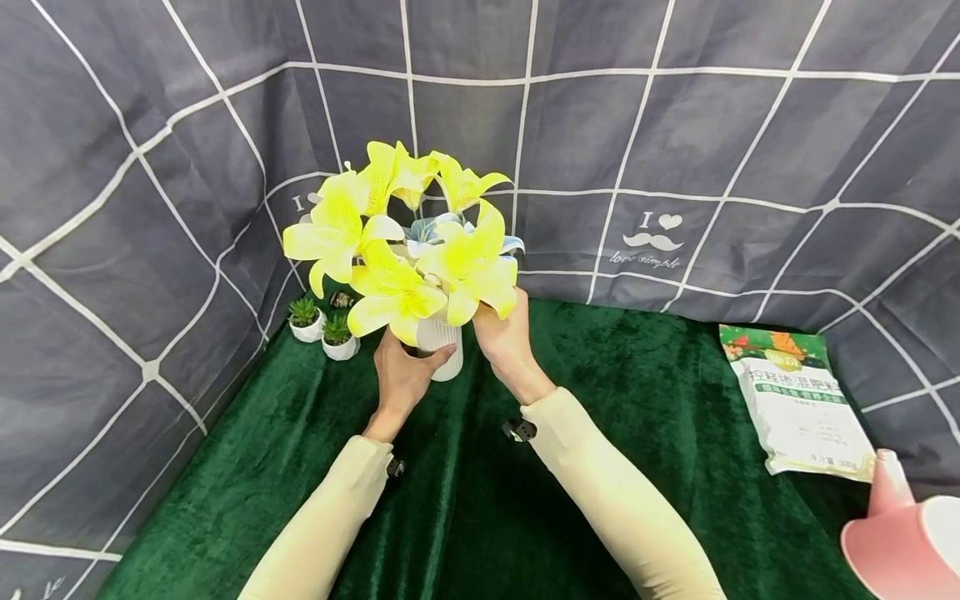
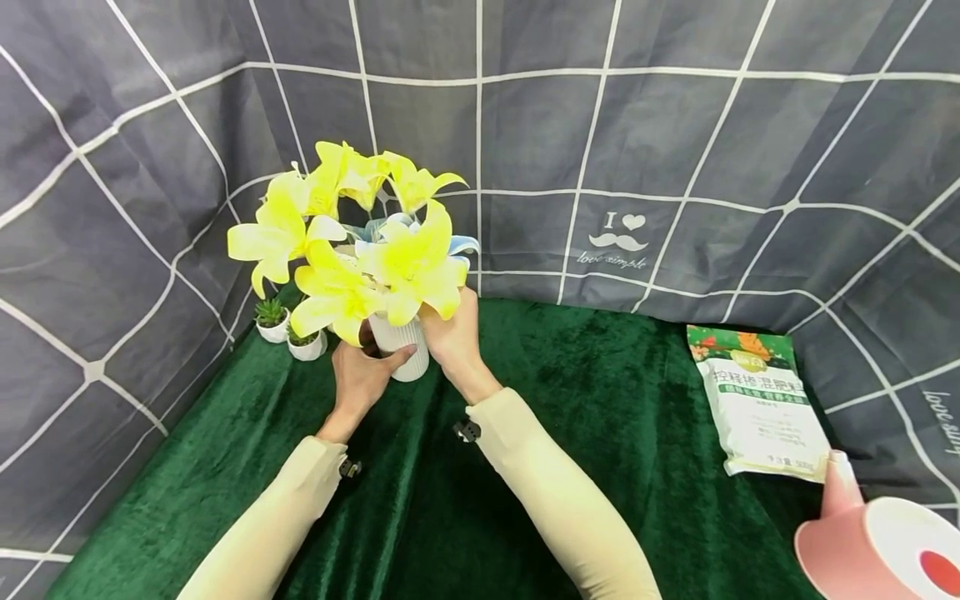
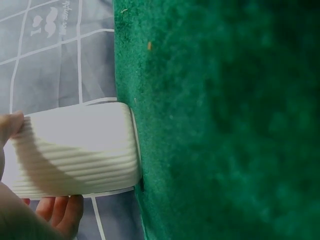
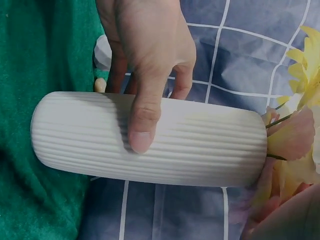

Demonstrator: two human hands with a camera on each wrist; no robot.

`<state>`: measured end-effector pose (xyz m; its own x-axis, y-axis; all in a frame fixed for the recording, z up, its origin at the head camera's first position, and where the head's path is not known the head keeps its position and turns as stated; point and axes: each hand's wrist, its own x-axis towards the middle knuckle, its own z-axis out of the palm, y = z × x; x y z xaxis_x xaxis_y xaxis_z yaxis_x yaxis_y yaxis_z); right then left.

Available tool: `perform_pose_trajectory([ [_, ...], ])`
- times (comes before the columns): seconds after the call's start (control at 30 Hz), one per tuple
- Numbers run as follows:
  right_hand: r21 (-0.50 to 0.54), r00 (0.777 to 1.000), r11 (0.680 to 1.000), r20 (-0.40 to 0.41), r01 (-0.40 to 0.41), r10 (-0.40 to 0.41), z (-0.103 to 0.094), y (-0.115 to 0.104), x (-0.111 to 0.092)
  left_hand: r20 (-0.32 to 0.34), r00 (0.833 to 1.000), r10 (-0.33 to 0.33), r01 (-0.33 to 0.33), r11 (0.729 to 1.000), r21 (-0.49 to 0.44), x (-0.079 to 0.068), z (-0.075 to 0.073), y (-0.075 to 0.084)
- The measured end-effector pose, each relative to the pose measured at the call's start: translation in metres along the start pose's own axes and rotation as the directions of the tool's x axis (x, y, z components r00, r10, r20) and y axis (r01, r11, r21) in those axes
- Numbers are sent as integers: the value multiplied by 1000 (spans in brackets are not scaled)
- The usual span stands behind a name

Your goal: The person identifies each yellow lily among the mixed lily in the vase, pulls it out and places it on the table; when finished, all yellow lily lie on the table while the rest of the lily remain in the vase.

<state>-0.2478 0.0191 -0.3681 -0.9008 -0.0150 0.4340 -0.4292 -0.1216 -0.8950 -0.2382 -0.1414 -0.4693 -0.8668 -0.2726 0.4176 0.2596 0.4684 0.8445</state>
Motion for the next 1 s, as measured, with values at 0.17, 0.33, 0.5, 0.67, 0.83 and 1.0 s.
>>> perform_pose_trajectory([
  [0.17,401,998,916,-56,-12,38,4,-5,1,2,1000,-6,6,1000,-12,-1,0,-1],
  [0.33,319,996,947,-84,49,-24,7,-9,8,-2,1000,-2,2,1000,-14,1,-1,-1],
  [0.5,-121,988,987,-106,101,-114,6,-6,11,-2,1000,-7,7,1000,6,1,-1,-1],
  [0.67,232,994,972,-105,40,-16,6,-7,8,-3,1000,-8,8,1000,3,0,-1,-1],
  [0.83,405,991,911,-135,78,-25,4,-12,9,11,1000,-7,7,1000,-12,0,0,-1],
  [1.0,91,970,988,-219,126,-103,1,-17,10,13,1000,-14,15,1000,-14,-1,-1,0],
])
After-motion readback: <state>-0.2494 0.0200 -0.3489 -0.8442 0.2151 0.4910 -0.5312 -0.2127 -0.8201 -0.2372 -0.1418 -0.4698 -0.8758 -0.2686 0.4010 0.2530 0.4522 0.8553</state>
